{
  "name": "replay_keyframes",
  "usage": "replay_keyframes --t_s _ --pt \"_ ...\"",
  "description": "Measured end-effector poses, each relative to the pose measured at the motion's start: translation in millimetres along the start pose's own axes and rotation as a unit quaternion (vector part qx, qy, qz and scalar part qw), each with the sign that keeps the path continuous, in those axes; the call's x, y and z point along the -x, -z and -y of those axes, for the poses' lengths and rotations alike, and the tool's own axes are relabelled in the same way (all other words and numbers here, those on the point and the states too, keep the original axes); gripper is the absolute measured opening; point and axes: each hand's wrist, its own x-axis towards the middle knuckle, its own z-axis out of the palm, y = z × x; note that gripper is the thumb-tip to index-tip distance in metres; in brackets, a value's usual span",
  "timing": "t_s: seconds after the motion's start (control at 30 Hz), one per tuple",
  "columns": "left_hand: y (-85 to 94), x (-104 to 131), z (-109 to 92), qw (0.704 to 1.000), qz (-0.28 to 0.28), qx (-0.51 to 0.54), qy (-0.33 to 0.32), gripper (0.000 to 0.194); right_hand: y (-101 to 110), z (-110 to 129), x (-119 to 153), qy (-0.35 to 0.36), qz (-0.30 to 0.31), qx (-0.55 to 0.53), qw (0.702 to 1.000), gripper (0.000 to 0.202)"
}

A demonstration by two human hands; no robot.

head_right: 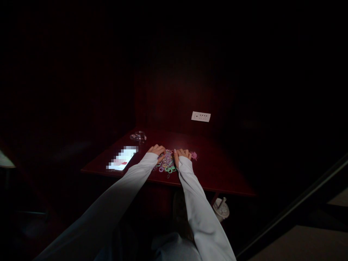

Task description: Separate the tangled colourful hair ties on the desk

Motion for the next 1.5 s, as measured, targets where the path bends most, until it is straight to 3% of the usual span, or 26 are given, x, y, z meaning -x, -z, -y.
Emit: replay_keyframes --t_s 0.37,0.63,1.23,1.5 --pt "-3.9 0 0 1.000 -0.013 -0.008 0.016 0.014 5 2 1 0.028 0.020 0.006 0.999 0.050" --pt "-3.3 1 0 1.000 -0.014 -0.003 0.022 0.019 9 2 1 0.024 0.036 -0.052 0.998 0.052" --pt "3.1 4 -6 0.999 -0.001 0.007 0.032 0.023 -6 -4 -2 0.016 0.011 -0.043 0.999 0.049" --pt "5.1 5 -7 0.999 -0.017 -0.009 0.026 0.023 2 -4 0 0.032 0.047 -0.093 0.994 0.051"
